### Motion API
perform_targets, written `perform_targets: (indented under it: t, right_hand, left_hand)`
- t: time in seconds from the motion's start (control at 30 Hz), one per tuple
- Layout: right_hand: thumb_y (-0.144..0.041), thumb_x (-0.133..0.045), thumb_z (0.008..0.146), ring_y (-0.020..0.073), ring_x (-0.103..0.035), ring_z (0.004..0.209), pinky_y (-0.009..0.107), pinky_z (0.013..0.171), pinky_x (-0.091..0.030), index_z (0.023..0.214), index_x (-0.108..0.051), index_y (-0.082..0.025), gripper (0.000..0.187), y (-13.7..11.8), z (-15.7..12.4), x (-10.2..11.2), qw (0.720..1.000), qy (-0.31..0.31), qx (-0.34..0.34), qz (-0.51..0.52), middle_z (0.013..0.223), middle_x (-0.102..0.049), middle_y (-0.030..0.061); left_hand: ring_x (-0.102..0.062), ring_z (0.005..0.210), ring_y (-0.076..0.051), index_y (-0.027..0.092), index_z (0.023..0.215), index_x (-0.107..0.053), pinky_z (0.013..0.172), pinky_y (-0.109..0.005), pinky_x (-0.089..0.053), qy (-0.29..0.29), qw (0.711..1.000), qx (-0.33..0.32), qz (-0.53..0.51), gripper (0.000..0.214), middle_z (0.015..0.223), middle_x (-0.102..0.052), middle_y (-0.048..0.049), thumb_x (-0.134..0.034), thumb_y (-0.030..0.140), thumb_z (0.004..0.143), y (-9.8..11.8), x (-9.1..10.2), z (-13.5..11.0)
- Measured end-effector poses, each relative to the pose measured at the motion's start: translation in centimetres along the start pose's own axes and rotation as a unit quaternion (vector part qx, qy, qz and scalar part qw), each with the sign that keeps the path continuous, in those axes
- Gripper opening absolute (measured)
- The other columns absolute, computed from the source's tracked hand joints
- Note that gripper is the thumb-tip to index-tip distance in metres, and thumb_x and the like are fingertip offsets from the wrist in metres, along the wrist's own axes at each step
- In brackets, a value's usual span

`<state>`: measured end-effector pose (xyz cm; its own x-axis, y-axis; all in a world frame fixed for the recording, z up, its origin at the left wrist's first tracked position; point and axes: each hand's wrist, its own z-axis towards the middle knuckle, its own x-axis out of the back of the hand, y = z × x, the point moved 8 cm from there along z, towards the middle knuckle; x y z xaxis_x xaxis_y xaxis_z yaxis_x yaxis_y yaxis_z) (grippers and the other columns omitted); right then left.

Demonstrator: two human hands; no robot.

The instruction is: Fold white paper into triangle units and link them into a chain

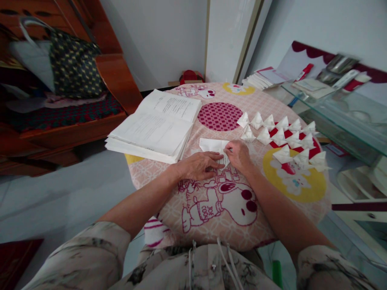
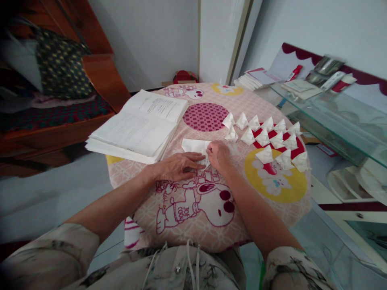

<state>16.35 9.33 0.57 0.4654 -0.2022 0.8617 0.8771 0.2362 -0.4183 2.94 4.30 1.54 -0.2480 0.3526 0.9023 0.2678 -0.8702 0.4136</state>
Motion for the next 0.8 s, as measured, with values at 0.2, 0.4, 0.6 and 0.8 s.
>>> perform_targets:
  t: [0.2,0.4,0.6,0.8]
  right_hand:
    - [-0.016,-0.062,0.082,0.0274,-0.059,0.095,0.038,0.087,-0.045,0.086,-0.071,-0.019,0.01,-2.0,-1.3,4.0,0.996,0.06,0.041,0.047,0.093,-0.071,0.0115]
    - [-0.02,-0.062,0.079,0.014,-0.051,0.055,0.026,0.056,-0.037,0.07,-0.065,-0.018,0.01,-1.7,-4.0,2.5,0.978,-0.104,-0.017,0.181,0.058,-0.061,-0.0014]
    - [-0.017,-0.063,0.074,0.0119,-0.049,0.053,0.025,0.054,-0.03,0.068,-0.064,-0.018,0.006,-1.5,-4.4,0.8,0.976,-0.145,-0.03,0.159,0.055,-0.059,-0.0039]
    - [-0.015,-0.066,0.073,0.0114,-0.048,0.052,0.025,0.055,-0.03,0.068,-0.063,-0.019,0.007,-1.8,-4.2,0.9,0.978,-0.15,-0.043,0.139,0.054,-0.057,-0.0051]
  left_hand:
    - [-0.049,0.14,-0.031,0.016,0.133,-0.066,0.115,-0.047,-0.043,0.01,1.0,0.006,0.003,0.043,0.149,-0.053,-0.0175,-0.064,0.026,0.091,0.1,0.1,0.2]
    - [-0.047,0.142,-0.03,0.016,0.137,-0.063,0.117,-0.047,-0.04,0.002,1.0,0.021,0.002,0.047,0.151,-0.05,-0.0181,-0.064,0.027,0.091,-0.1,0.0,0.2]
    - [-0.048,0.141,-0.028,0.018,0.138,-0.061,0.115,-0.045,-0.041,0.012,0.999,0.028,-0.009,0.049,0.15,-0.053,-0.0156,-0.065,0.027,0.09,-0.4,0.0,0.1]
    - [-0.05,0.14,-0.028,0.019,0.138,-0.062,0.115,-0.045,-0.042,0.022,0.999,0.022,-0.013,0.049,0.148,-0.055,-0.0147,-0.065,0.029,0.09,-0.6,-0.1,0.1]
